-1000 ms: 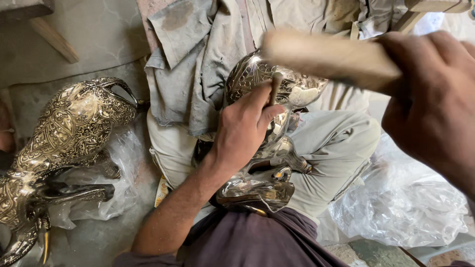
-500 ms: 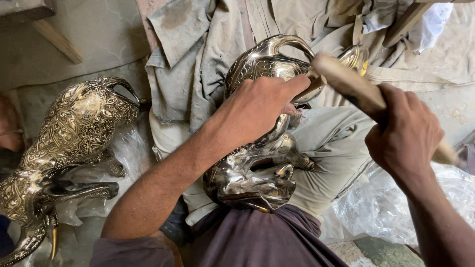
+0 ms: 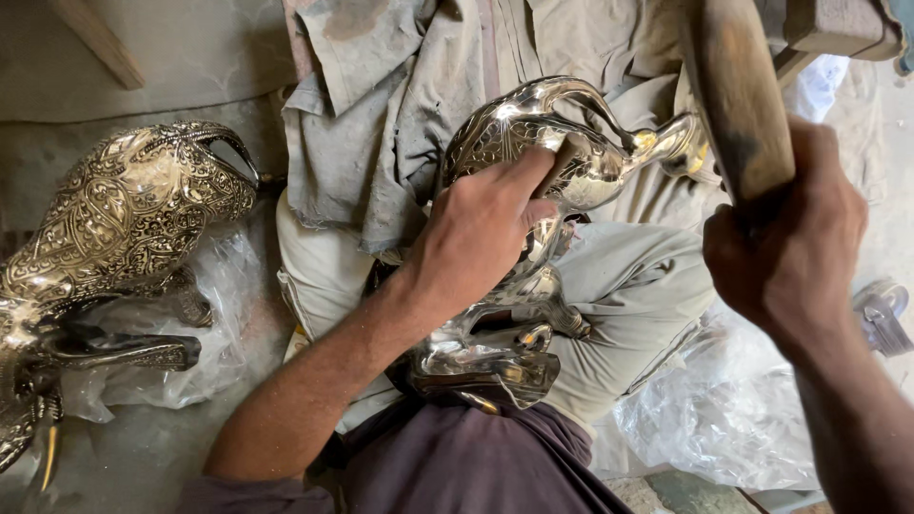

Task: The person uses a chisel and hammer to engrave intricate floral patterns onto a silver-colored metal peacock figurine. They repeatedly position the chisel and strike it with the hammer to create detailed designs on the figurine's body.

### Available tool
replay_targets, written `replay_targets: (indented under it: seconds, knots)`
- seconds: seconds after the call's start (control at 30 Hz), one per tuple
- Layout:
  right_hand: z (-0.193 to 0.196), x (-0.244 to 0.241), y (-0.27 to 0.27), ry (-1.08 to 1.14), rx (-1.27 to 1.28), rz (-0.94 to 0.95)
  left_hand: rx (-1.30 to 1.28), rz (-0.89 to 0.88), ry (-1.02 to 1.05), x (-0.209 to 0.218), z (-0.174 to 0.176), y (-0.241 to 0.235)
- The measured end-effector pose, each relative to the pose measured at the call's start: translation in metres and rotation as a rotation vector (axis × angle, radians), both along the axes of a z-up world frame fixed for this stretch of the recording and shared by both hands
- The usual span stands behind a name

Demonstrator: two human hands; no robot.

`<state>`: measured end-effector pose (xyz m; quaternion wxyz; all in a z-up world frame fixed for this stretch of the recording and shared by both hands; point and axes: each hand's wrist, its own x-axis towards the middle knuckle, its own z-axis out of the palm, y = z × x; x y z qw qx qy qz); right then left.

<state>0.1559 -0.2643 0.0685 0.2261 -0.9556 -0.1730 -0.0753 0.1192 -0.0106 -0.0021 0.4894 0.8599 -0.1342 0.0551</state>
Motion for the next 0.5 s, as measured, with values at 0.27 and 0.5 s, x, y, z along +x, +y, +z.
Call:
replay_targets:
  seconds: [0.27,0.5]
  knots:
    - [0.043,0.015,0.023,-0.169,-0.507,0.235,-0.077,0.166,-0.092,-0.019,-0.006,0.0]
    - [0.059,0.004,0.034,-0.198,-0.426,0.293,-0.05,0.191,-0.167,-0.03,-0.014,0.001]
